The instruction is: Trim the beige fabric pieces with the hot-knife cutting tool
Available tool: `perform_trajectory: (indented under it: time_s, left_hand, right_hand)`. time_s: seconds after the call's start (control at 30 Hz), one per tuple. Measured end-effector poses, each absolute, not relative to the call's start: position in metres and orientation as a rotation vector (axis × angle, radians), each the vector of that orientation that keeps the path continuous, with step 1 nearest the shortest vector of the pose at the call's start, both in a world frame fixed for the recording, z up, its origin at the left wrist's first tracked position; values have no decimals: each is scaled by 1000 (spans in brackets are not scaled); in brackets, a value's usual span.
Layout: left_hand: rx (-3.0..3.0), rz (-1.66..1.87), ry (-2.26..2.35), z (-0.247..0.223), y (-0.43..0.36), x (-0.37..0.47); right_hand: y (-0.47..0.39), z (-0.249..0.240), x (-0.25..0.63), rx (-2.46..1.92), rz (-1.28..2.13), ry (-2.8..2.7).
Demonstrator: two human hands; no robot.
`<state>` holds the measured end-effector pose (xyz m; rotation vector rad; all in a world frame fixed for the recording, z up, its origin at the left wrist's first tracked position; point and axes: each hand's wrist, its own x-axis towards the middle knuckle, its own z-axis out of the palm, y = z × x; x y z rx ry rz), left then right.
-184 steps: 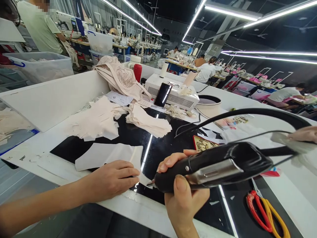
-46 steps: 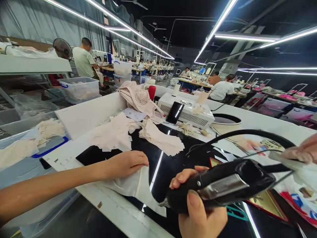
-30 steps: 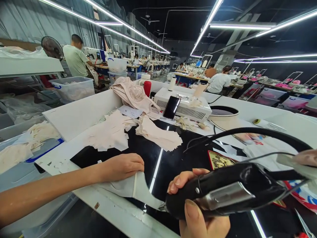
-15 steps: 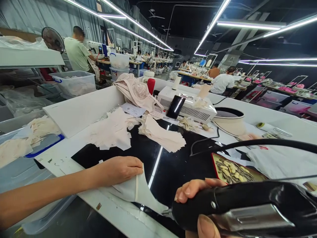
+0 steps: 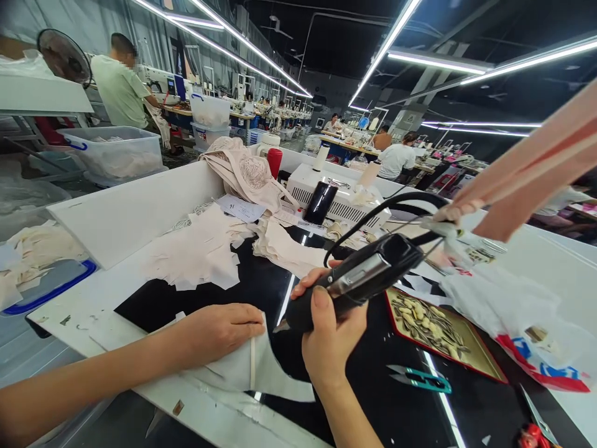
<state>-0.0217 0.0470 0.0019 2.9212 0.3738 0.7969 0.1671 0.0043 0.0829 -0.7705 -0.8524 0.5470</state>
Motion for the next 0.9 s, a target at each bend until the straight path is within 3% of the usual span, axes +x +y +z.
perform_trajectory:
  time_s: [0.9]
  left_hand:
    - [2880,841,338,4,47,-20]
  right_hand:
    - [5,74,159,-724,535,-888]
